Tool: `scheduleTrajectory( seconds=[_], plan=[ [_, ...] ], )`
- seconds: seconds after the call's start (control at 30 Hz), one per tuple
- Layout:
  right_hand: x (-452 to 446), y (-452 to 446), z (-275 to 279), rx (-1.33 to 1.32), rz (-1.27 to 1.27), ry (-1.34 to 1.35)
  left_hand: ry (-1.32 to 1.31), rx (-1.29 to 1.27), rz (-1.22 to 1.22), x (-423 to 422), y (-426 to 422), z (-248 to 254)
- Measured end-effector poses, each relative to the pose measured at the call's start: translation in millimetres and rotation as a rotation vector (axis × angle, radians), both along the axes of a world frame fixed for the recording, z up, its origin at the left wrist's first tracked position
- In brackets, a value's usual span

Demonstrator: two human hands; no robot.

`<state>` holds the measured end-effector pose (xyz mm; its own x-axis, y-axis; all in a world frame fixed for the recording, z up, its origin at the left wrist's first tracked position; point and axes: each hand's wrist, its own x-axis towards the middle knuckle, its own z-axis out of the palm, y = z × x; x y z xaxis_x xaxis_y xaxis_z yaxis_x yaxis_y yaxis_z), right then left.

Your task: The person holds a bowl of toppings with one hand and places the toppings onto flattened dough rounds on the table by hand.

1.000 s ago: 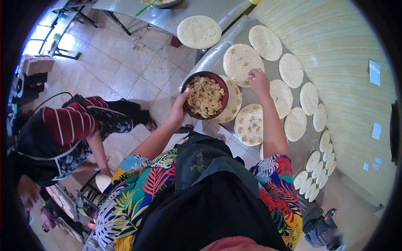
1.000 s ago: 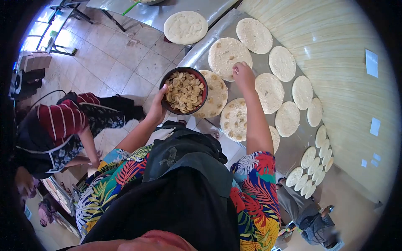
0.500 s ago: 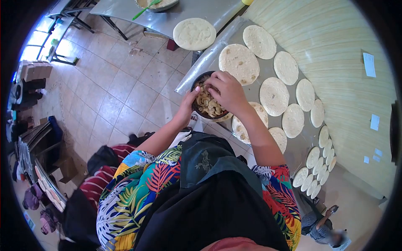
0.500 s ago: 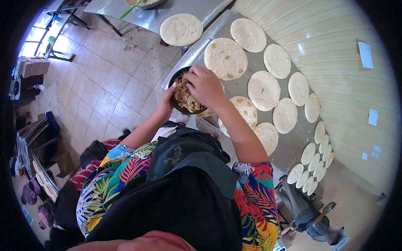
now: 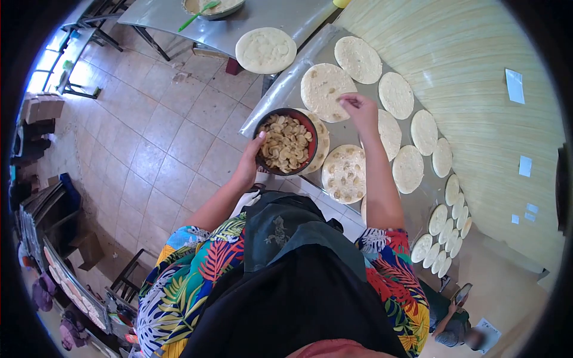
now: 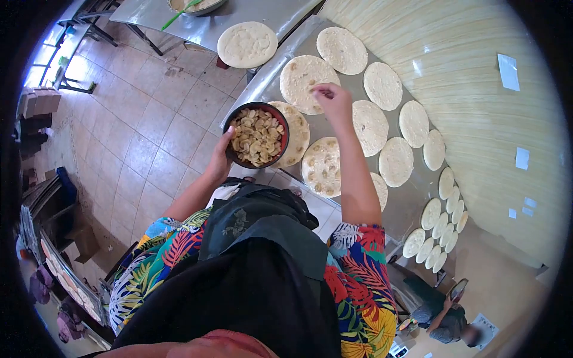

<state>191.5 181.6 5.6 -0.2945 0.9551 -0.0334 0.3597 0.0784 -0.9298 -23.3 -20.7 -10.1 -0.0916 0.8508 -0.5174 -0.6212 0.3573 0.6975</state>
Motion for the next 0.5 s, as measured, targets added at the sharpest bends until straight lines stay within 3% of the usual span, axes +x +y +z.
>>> scheduleTrajectory(
  seconds=[0.03, 0.1, 0.23, 0.3, 0.4, 0.5],
  plan=[
    [11, 15, -19, -0.002, 0.005, -0.002, -0.007, -0.007, 0.007, -1, -3, -7],
    [26, 41, -54, 0.106, -0.074, -0.348, 0.017, -0.024, 0.039, -2, -6, -3],
    [20, 65, -79, 0.15, -0.108, -0.577, 0.061, -0.089, 0.087, -9, -10, 5],
    [15, 73, -89, 0.301, -0.147, -0.935, 0.076, -0.123, 0.093, -10, -10, -1],
    [7, 70, -100, 0.483, -0.096, -1.078, 0.058, -0.073, 0.11, -18, -16, -5],
    [3, 62, -111, 0.416, -0.004, -1.052, 0.056, -0.078, 0.149, -17, -12, -6]
  ],
)
